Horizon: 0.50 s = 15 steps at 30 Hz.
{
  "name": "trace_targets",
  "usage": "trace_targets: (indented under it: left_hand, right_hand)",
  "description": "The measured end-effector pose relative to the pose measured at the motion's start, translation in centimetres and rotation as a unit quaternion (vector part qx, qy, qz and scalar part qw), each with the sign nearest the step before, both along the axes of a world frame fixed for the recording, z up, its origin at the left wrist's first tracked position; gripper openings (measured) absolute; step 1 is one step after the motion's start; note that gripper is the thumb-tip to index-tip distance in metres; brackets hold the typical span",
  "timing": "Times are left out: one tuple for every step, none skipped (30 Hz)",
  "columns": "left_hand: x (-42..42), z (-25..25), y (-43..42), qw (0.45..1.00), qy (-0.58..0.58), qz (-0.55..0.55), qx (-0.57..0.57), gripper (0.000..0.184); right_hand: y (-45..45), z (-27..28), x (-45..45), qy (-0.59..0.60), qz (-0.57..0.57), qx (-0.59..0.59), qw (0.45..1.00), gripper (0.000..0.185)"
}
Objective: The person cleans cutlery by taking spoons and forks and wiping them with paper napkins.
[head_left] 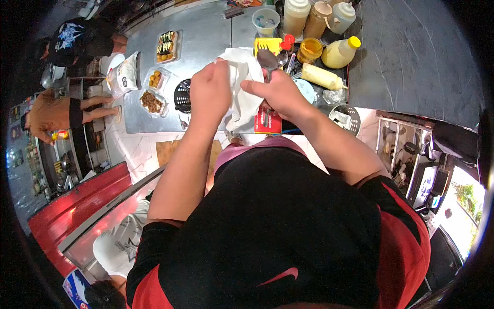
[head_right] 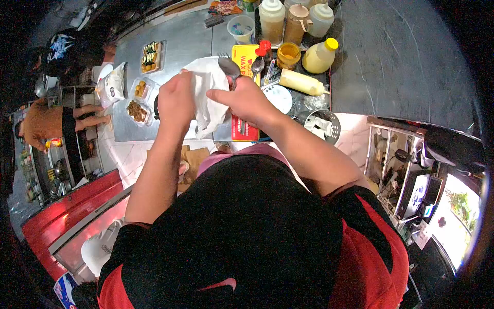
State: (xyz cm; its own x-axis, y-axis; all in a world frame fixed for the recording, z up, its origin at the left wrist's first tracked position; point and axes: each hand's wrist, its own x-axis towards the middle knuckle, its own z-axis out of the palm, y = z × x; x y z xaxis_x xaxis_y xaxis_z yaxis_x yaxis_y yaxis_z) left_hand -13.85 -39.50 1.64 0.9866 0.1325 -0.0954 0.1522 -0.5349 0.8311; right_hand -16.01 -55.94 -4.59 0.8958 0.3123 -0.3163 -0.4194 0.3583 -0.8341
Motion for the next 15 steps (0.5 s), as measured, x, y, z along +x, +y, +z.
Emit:
trace_targets:
  left_hand:
    - [0.1,-0.2,0.3,0.999,0.016,0.009,-0.028,0.049]
    - [0.2,-0.4,0.5,0.998,0.033,0.02,-0.056,0.049]
    - [0.1,-0.5,0.5,0.995,0.051,0.03,-0.084,0.05]
    - [0.0,-0.7,0.5,0.995,0.06,0.036,-0.076,0.049]
    - [-0.1,-0.9,0.6,0.996,0.059,0.02,-0.062,0.047]
    - [-0.2,-1.2,0.8,0.997,0.057,0.004,-0.048,0.045]
    - [-0.4,-1.4,0.9,0.998,0.055,-0.013,-0.034,0.043]
    - [-0.6,-1.6,0.9,0.999,0.006,-0.044,0.01,0.041]
    - [-0.8,-1.5,0.7,0.995,-0.044,-0.075,0.053,0.04]
    - [-1.0,-1.3,0.5,0.985,-0.094,-0.106,0.095,0.04]
    - [-1.3,-0.7,0.6,0.984,-0.039,-0.123,0.124,0.04]
    - [-1.5,1.2,0.2,0.979,0.016,-0.139,0.151,0.04]
    - [-1.6,2.2,0.1,0.969,0.072,-0.153,0.179,0.041]
    - [-1.7,2.0,0.1,0.97,0.073,-0.154,0.172,0.04]
    - [-1.7,1.6,0.2,0.971,0.073,-0.155,0.166,0.039]
  right_hand:
    - [0.1,-0.6,0.0,-0.049,-0.005,-0.045,0.998,0.047]
    - [0.1,-1.8,-0.1,-0.097,-0.009,-0.09,0.991,0.056]
    - [0.2,-1.9,-0.1,-0.144,-0.012,-0.134,0.98,0.064]
    - [-0.1,-1.9,0.1,-0.134,0.02,-0.176,0.975,0.076]
    - [-0.2,-1.7,0.0,-0.121,0.023,-0.201,0.972,0.074]
    - [-0.1,-1.0,0.0,-0.108,0.025,-0.225,0.968,0.073]
    - [0.0,-0.4,-0.1,-0.095,0.028,-0.249,0.963,0.072]
    - [0.2,-0.1,-0.1,-0.079,-0.001,-0.229,0.97,0.061]
    - [0.5,0.1,-0.1,-0.064,-0.03,-0.208,0.976,0.051]
    - [0.5,0.3,0.0,-0.049,-0.059,-0.187,0.979,0.041]
    - [0.5,0.2,0.0,-0.06,-0.075,-0.166,0.981,0.039]
    - [0.4,0.2,0.0,-0.071,-0.089,-0.145,0.983,0.038]
    - [0.3,0.1,0.0,-0.081,-0.103,-0.123,0.984,0.037]
    - [0.5,-0.5,0.1,-0.095,-0.122,-0.089,0.984,0.036]
    - [0.4,-0.6,0.1,-0.092,-0.113,-0.098,0.984,0.036]
